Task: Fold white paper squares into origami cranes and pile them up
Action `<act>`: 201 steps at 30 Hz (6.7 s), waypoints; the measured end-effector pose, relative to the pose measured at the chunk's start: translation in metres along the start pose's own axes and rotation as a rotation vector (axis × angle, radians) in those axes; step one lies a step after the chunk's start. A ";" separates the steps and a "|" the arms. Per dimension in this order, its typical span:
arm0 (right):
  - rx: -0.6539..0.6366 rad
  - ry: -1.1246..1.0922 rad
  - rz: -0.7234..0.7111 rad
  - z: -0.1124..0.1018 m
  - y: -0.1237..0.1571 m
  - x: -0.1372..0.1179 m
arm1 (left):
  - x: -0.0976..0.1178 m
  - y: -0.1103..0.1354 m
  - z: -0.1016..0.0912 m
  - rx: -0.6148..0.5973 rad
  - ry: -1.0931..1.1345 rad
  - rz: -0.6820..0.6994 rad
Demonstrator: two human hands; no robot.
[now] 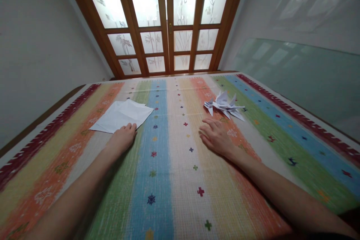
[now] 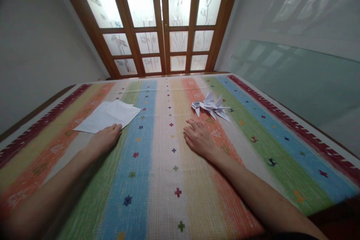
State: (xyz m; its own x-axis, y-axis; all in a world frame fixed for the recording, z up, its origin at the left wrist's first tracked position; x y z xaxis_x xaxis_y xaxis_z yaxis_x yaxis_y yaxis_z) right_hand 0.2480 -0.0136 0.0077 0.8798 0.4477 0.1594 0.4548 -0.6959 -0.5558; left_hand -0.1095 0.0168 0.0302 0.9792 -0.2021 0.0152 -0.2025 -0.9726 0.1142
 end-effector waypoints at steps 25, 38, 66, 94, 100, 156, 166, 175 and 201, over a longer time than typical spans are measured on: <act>-0.051 -0.312 -0.251 0.008 0.002 -0.027 | 0.197 0.046 -0.011 0.458 0.134 0.978; -0.203 -0.935 0.015 0.011 -0.004 0.008 | 0.062 -0.014 0.017 0.187 0.830 0.523; -0.126 -0.871 0.422 0.027 0.001 0.028 | 0.077 -0.016 0.027 -0.016 1.675 -0.153; -0.284 -0.651 0.540 0.018 0.001 0.004 | 0.075 -0.013 0.020 0.308 0.813 -0.017; -0.210 -0.278 0.277 0.019 -0.004 -0.004 | 0.109 -0.012 0.013 0.359 0.223 0.295; -0.437 -0.130 -0.092 0.010 -0.007 0.006 | 0.185 -0.022 0.010 0.095 -0.009 0.783; -0.304 -0.221 -0.068 0.012 -0.015 0.001 | 0.134 -0.009 0.018 0.161 0.336 0.629; -0.292 -0.338 -0.067 0.015 -0.024 -0.013 | 0.107 0.003 0.018 0.120 0.915 0.330; -0.375 -0.146 0.366 0.025 -0.029 -0.001 | 0.129 -0.006 0.028 0.135 0.188 0.533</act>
State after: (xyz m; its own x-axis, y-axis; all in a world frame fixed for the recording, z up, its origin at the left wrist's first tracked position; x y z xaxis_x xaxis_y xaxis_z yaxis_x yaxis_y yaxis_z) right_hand 0.2303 0.0200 0.0033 0.9738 0.1935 -0.1199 0.1639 -0.9616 -0.2203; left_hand 0.0180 -0.0069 0.0039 0.7240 -0.6559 0.2135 -0.6550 -0.7508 -0.0855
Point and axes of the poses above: each hand's wrist, its own y-axis away from the middle knuckle, its own z-axis out of the palm, x = y × z, the point moved 3 cm from there along -y, towards the middle knuckle, and after that the axes turned 12 degrees about y, right-handed, at the moved point
